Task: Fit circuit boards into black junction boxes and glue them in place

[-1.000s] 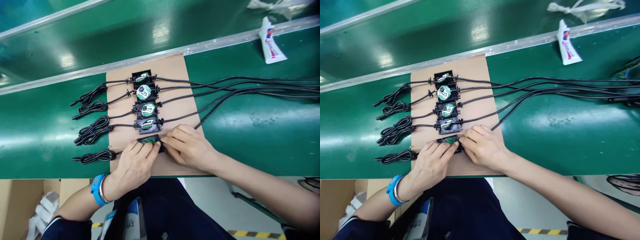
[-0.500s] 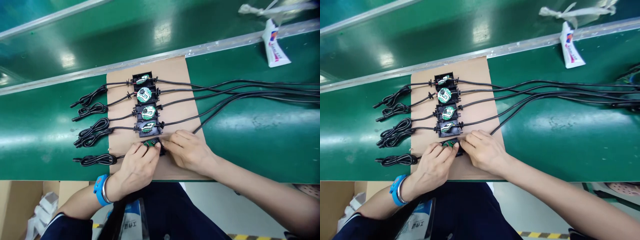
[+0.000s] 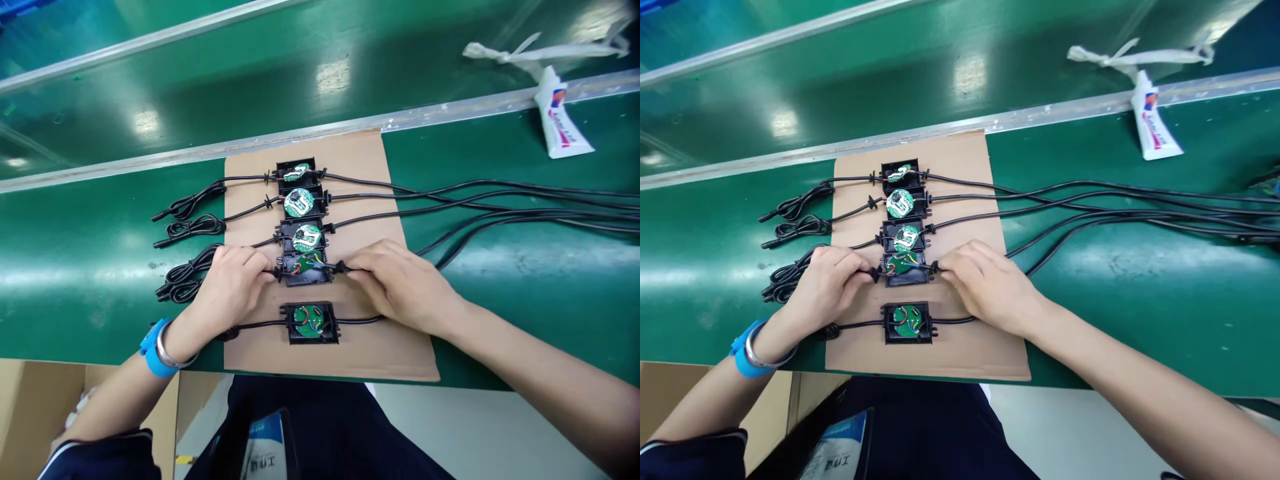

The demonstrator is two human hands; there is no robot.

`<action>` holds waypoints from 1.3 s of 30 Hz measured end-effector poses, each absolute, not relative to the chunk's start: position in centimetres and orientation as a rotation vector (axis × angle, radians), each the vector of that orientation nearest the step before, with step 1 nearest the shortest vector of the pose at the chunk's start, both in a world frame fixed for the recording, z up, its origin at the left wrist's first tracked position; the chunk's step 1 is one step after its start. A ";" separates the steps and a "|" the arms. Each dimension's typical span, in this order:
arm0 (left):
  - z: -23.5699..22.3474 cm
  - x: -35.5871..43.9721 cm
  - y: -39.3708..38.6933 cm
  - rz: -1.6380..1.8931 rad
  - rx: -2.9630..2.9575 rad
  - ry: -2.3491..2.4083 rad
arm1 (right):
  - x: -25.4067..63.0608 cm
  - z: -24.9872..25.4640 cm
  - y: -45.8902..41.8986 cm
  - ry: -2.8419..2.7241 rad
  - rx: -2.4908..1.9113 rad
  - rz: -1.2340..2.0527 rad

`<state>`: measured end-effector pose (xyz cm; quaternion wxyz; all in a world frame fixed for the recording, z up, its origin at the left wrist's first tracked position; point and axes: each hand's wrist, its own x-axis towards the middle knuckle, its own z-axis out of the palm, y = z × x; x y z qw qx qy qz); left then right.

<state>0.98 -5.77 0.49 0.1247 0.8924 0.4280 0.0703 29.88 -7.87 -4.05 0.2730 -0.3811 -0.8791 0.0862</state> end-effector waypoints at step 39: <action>0.7 2.1 -5.5 0.254 2.471 1.286 | 24.5 0.7 -6.4 -2.985 -1.237 0.287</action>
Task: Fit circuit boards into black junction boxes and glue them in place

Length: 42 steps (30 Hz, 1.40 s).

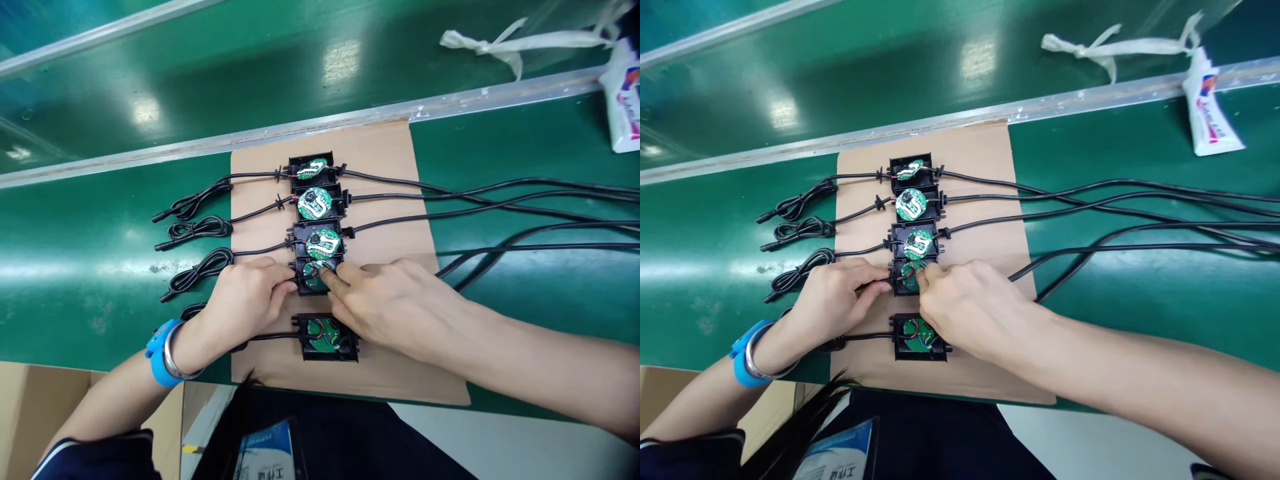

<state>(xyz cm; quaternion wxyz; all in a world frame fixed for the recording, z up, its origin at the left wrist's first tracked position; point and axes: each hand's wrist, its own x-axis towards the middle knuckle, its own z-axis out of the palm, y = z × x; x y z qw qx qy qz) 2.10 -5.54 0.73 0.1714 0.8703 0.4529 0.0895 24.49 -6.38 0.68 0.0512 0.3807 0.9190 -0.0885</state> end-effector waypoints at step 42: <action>-0.4 4.4 -7.2 0.285 2.830 0.884 | 27.4 -0.1 -6.5 2.609 1.654 -1.140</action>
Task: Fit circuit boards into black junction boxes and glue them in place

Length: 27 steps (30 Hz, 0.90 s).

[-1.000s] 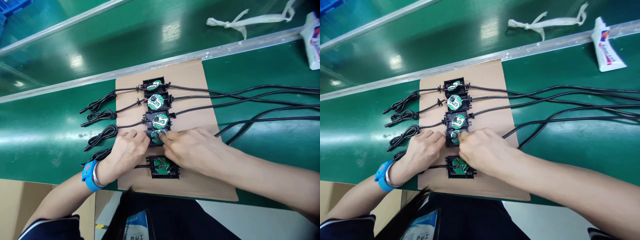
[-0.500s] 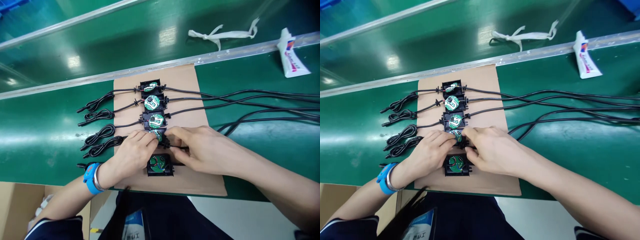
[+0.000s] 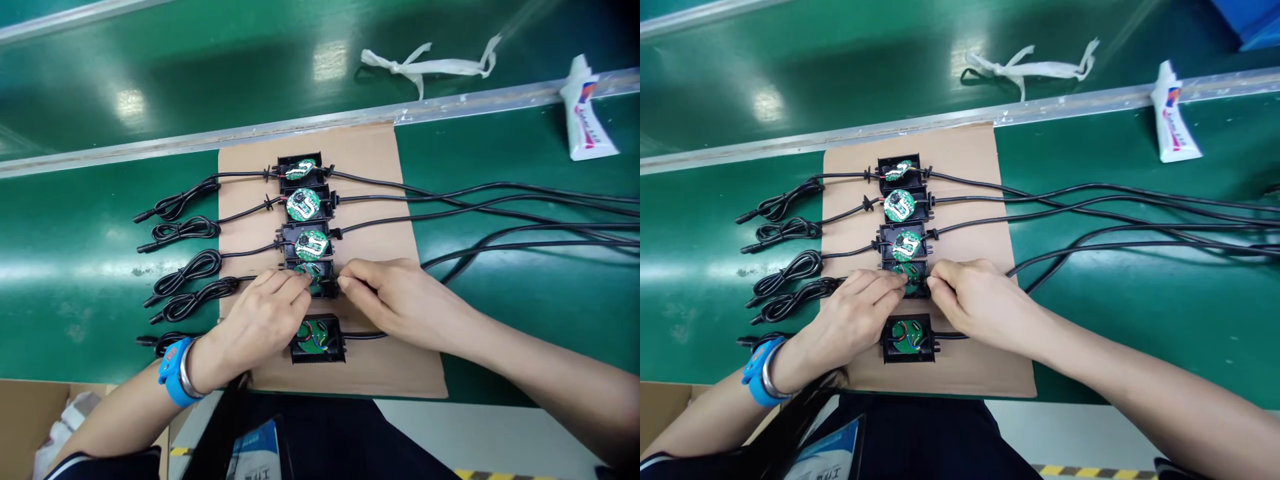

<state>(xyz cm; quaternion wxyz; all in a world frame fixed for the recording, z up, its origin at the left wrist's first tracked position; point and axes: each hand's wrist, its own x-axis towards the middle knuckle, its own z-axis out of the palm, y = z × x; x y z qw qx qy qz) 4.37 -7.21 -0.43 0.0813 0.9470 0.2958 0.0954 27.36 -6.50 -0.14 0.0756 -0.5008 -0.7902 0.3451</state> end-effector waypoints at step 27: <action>0.5 3.1 -7.8 0.551 2.655 1.104 | 28.0 -1.3 -7.1 -2.518 -1.400 0.296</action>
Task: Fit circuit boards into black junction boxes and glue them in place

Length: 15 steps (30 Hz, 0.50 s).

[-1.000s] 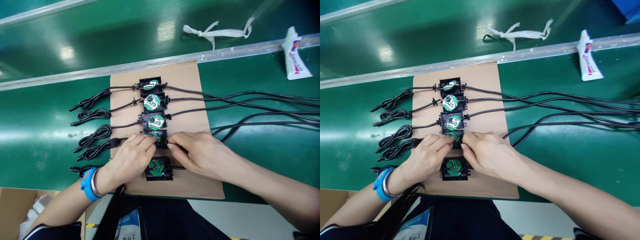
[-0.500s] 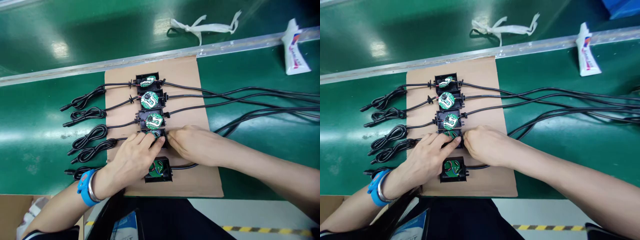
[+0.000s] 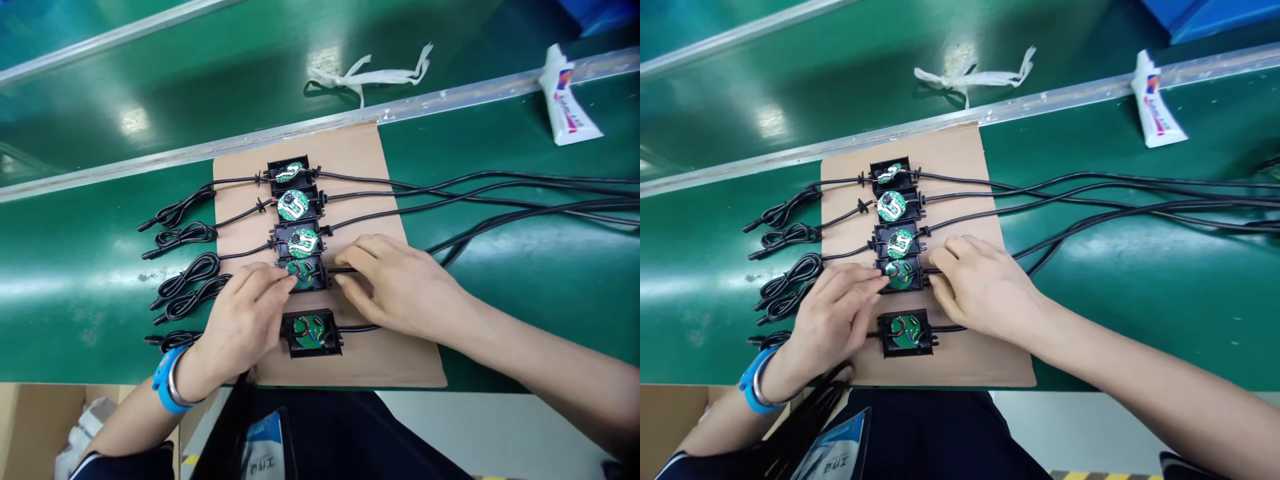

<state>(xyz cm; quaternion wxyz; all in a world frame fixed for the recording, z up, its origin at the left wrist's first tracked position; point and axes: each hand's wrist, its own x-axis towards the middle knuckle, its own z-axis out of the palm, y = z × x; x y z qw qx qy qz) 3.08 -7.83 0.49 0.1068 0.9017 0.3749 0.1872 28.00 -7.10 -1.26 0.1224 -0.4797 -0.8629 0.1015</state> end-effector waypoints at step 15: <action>-0.7 2.3 -7.1 0.449 2.587 1.385 | 22.7 -1.6 -9.4 -2.612 -1.140 0.127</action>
